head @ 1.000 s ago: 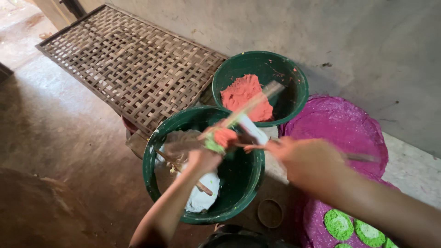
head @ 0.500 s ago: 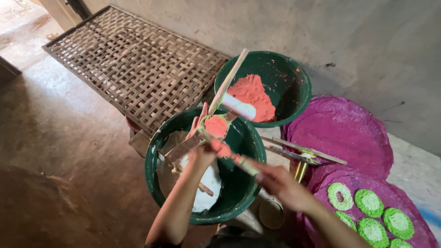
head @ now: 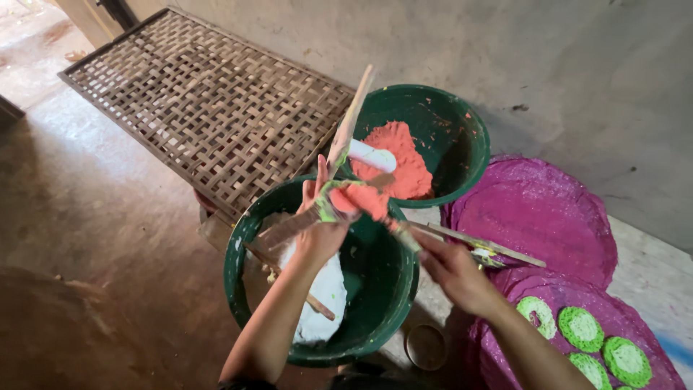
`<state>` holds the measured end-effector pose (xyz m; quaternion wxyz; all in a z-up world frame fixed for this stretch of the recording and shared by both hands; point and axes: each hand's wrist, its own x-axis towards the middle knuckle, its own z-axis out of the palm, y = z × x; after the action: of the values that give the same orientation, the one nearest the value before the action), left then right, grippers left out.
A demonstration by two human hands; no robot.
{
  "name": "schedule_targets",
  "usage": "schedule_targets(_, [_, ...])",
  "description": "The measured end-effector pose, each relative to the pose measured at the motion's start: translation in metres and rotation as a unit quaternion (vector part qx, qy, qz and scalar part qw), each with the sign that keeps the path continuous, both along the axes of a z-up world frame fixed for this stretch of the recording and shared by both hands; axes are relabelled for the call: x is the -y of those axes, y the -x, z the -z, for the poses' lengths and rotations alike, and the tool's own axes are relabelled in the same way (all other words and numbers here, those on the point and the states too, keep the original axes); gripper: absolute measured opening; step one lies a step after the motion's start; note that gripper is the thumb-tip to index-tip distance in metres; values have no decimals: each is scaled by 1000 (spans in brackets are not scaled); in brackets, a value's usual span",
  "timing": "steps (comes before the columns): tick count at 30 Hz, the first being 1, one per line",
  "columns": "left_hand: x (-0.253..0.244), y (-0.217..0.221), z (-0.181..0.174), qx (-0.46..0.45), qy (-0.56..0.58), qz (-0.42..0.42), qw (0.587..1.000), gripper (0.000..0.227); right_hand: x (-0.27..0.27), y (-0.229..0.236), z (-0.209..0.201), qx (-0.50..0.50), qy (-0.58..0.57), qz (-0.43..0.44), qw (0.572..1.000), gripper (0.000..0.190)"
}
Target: The person decorates pink circular dough bases with green and white paste using wooden tools. They refill the tools by hand and apply the paste in patterns across the snacks on a work surface.
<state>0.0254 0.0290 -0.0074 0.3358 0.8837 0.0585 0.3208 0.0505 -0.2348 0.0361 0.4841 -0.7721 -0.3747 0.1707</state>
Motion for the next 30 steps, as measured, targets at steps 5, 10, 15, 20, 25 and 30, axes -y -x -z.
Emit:
schedule_targets(5, [-2, -20, 13, 46, -107, 3, 993, 110, -17, -12, 16, 126, 18, 59, 990, 50])
schedule_targets(10, [-45, -59, 43, -38, 38, -37, 998, 98, -15, -23, 63, 70, 18, 25, 997, 51])
schedule_targets(15, [-85, -79, 51, 167, 301, 125, 931, 40, -27, -111, 46, -156, 55, 79, 983, 51])
schedule_targets(20, [-9, -46, 23, -132, 698, 259, 654, 17, -43, -133, -9, 86, -233, 51, 967, 67])
schedule_targets(25, [68, 18, -19, -252, 601, 512, 559, 37, -13, -36, -28, -296, -531, -92, 789, 90])
schedule_targets(30, [70, 33, -59, -71, 208, 557, 800, 50, 60, 36, -60, 33, -394, 113, 911, 63])
